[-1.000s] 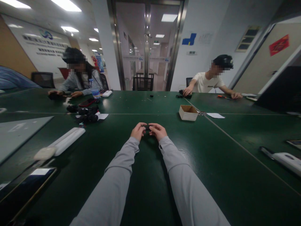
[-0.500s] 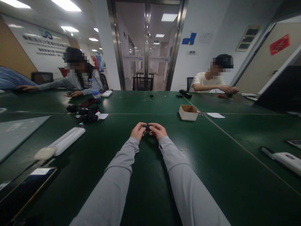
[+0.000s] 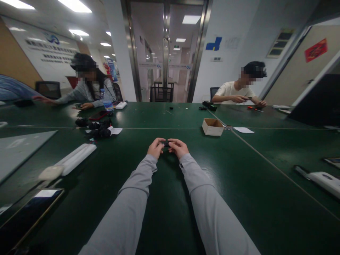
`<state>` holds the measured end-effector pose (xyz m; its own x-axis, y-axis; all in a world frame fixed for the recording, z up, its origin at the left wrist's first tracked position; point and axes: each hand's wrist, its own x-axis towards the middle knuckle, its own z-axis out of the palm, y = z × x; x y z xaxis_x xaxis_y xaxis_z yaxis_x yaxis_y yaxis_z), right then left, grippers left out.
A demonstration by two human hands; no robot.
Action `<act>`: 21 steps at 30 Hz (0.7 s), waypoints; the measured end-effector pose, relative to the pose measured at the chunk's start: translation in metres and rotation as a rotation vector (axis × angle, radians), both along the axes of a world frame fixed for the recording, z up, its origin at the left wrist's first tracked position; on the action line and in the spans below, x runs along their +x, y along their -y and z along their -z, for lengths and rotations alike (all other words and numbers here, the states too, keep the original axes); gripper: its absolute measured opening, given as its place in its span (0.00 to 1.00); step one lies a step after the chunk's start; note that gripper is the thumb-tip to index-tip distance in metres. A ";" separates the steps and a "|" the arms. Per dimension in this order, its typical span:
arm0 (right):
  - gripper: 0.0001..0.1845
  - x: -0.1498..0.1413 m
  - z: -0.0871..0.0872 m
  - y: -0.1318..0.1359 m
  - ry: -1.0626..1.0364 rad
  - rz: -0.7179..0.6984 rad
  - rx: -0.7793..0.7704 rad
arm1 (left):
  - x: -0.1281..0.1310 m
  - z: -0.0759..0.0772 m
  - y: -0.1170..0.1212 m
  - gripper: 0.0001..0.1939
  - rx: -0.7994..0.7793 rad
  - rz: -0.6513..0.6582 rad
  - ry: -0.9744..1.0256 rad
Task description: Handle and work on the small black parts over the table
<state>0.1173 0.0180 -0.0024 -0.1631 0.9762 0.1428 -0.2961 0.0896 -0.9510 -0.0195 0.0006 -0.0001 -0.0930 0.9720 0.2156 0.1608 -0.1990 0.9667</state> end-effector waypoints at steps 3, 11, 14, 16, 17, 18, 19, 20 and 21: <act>0.21 0.000 0.001 -0.001 0.004 -0.002 0.001 | 0.000 0.000 0.000 0.13 -0.010 0.010 -0.002; 0.20 0.001 0.004 -0.003 -0.003 -0.015 0.003 | 0.001 0.001 -0.002 0.12 -0.033 0.000 0.020; 0.21 0.001 0.004 -0.003 -0.003 -0.017 0.001 | 0.001 0.001 -0.002 0.12 -0.030 0.001 0.009; 0.21 0.001 0.004 -0.003 0.000 -0.012 0.002 | 0.001 0.000 -0.002 0.13 -0.033 0.007 0.004; 0.21 0.000 0.003 -0.003 0.001 -0.008 0.001 | 0.001 0.000 -0.002 0.13 -0.037 0.012 0.007; 0.21 0.000 0.003 -0.003 0.001 -0.005 0.001 | 0.001 0.000 -0.001 0.13 -0.040 0.017 0.012; 0.21 0.000 0.003 -0.003 0.001 -0.001 0.001 | 0.001 0.000 -0.001 0.12 -0.040 0.024 0.018; 0.20 0.000 0.002 -0.002 0.001 0.001 0.001 | 0.001 0.000 -0.001 0.13 -0.034 0.030 0.020; 0.20 0.001 0.002 -0.002 0.002 -0.001 0.003 | 0.001 0.000 0.000 0.13 -0.024 0.031 0.020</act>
<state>0.1179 0.0200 -0.0047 -0.1647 0.9756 0.1449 -0.2943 0.0916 -0.9513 -0.0187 0.0010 0.0001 -0.0670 0.9794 0.1904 0.1352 -0.1802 0.9743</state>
